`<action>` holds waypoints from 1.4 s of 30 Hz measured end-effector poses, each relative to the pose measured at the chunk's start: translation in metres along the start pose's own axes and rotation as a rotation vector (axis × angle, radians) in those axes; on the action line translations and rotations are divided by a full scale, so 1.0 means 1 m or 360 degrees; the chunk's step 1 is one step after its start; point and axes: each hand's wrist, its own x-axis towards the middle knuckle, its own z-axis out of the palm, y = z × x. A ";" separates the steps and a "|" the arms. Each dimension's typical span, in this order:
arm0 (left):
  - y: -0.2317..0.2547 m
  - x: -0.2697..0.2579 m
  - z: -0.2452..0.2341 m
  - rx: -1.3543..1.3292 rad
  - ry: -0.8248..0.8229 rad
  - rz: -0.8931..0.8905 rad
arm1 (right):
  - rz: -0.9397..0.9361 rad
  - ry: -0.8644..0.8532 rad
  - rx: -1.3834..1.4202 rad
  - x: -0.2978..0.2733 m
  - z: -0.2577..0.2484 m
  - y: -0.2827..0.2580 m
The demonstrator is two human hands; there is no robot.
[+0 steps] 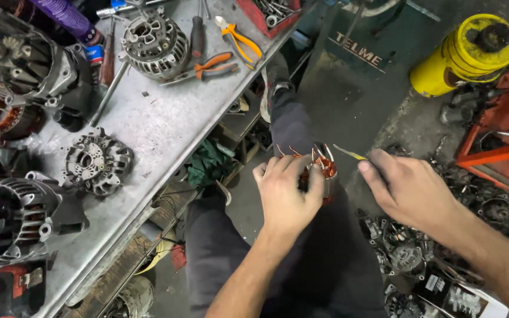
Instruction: The person holds a cylindrical electrical component with copper windings in their lap and uses a yellow-handled tool to scrape and clean the copper wires. They rotate the component to access different sections of the windings throughout the process.
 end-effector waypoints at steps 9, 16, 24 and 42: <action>-0.010 0.001 -0.004 -0.0213 0.0025 -0.0128 | -0.0277 0.0177 -0.0130 0.016 0.022 -0.015; -0.008 -0.002 -0.001 -0.0180 0.0039 -0.0115 | -0.0410 0.0432 -0.0560 0.030 0.032 -0.001; 0.002 -0.005 0.002 -0.0084 0.0125 -0.0030 | -0.0338 0.0384 -0.0807 0.032 0.032 0.005; 0.023 -0.015 0.014 0.0222 0.0235 0.0143 | -0.0236 0.0323 -0.0817 -0.004 0.023 0.023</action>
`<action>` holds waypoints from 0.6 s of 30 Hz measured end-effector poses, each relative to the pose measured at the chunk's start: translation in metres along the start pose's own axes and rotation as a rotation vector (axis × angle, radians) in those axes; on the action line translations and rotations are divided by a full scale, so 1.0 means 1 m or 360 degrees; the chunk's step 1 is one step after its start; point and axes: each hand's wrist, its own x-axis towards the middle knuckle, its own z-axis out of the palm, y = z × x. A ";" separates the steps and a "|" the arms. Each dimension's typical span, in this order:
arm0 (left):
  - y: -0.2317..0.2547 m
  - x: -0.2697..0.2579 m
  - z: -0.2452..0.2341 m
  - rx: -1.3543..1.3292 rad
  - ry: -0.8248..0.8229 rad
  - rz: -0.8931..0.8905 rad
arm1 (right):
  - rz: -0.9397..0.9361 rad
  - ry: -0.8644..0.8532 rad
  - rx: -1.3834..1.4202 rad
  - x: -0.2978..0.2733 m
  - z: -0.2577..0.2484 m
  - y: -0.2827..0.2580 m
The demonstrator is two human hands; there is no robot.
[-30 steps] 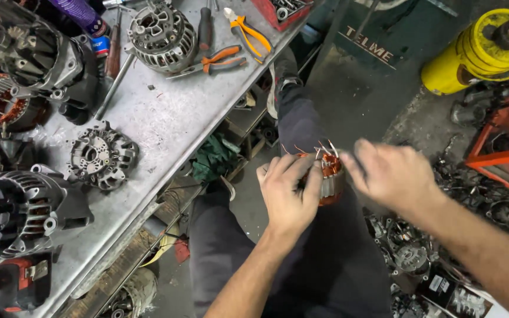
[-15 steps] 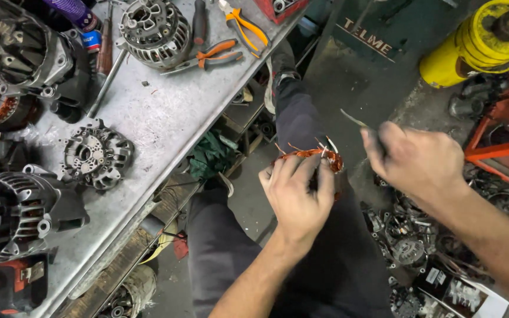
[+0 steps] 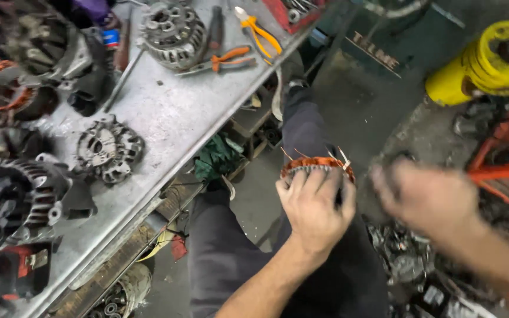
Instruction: The person holds a cylindrical electrical component with copper windings in their lap and uses a yellow-handled tool to scrape and clean the copper wires. They rotate the component to access different sections of the windings throughout the process.
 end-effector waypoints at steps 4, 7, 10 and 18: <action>0.000 0.000 0.005 0.0016 -0.0017 0.0010 | 0.0075 -0.0078 -0.0037 0.004 0.002 0.007; 0.001 0.004 0.009 0.0021 0.0029 0.0036 | 0.0164 -0.0197 -0.0051 0.002 -0.003 0.002; 0.001 0.002 0.015 -0.0010 -0.0046 0.0009 | 0.0228 -0.0306 -0.0075 0.002 -0.001 0.006; 0.002 -0.002 0.017 -0.0020 -0.0011 0.0050 | 0.0352 -0.0351 -0.0151 -0.003 0.000 0.010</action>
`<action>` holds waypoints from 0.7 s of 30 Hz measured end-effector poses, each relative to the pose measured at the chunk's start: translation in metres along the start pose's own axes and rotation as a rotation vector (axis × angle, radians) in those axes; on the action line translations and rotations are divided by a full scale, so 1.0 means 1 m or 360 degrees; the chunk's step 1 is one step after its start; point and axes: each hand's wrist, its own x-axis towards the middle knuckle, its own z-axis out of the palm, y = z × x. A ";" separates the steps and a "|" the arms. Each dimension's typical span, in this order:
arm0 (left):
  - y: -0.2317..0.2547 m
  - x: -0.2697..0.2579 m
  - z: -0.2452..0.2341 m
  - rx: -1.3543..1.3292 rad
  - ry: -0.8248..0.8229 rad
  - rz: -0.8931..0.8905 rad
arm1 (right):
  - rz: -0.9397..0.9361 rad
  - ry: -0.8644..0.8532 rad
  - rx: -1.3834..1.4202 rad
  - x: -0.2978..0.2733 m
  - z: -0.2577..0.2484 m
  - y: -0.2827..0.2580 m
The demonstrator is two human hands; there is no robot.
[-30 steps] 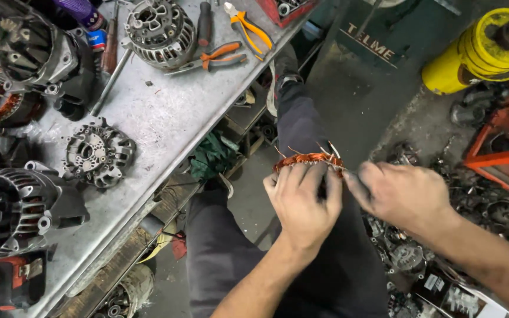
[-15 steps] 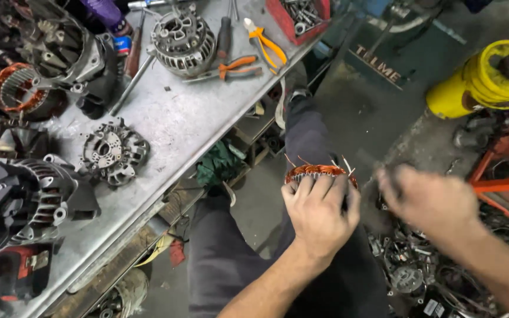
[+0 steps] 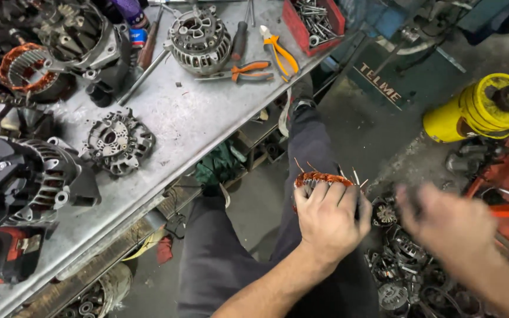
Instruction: The person holds a cylindrical electrical component with copper windings in their lap and uses a yellow-handled tool to scrape and clean the copper wires. They rotate the component to access different sections of the windings throughout the process.
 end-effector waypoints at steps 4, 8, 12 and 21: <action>-0.001 0.002 0.000 -0.0008 0.0020 0.0065 | -0.0065 0.0013 0.0018 0.004 0.003 0.000; -0.002 0.006 -0.002 0.0013 0.0040 -0.0036 | -0.0106 0.0085 0.0088 0.010 0.003 -0.001; -0.003 0.004 0.003 0.0039 0.0038 -0.0067 | -0.0138 0.0260 0.0203 0.003 0.005 0.000; -0.005 0.003 -0.007 -0.0099 0.0099 -0.0047 | -0.0180 0.0208 0.0192 0.011 0.010 -0.012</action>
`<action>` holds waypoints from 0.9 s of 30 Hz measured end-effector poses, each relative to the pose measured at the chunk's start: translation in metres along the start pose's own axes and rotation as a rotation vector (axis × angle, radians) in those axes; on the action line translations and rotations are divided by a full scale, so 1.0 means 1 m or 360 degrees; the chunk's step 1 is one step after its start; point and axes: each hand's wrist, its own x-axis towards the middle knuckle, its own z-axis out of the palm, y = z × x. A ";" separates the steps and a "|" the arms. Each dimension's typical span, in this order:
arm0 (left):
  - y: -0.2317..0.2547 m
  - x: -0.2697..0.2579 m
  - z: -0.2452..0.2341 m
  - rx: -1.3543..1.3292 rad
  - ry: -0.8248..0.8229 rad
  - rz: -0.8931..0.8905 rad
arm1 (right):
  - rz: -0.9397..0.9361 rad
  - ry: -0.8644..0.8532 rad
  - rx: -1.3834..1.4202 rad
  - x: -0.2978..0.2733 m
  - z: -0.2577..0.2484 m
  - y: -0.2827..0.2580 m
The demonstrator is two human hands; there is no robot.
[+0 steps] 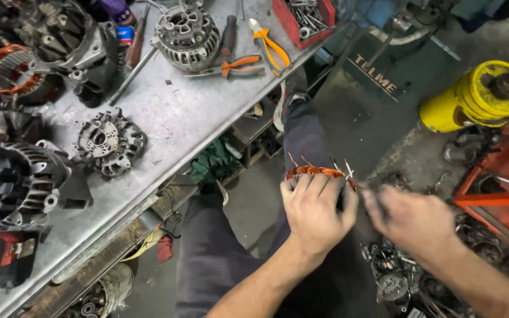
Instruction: The person holds a cylindrical electrical component with copper windings in their lap and uses a yellow-handled tool to scrape and clean the copper wires. They rotate the component to access different sections of the windings throughout the process.
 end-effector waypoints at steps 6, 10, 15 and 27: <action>-0.011 0.012 -0.004 -0.0131 -0.0104 -0.0208 | -0.0238 0.0299 0.0285 0.002 0.002 -0.008; -0.028 0.019 -0.006 -0.0189 -0.0203 -0.0309 | -0.0193 0.0256 0.0394 0.017 -0.006 -0.018; -0.059 0.025 -0.008 -0.0605 -0.0356 -0.0432 | -0.0197 0.0105 0.0137 0.038 -0.008 -0.023; -0.083 0.025 -0.018 -0.0780 -0.0391 -0.0468 | -0.0385 0.0052 0.0004 0.074 -0.003 -0.029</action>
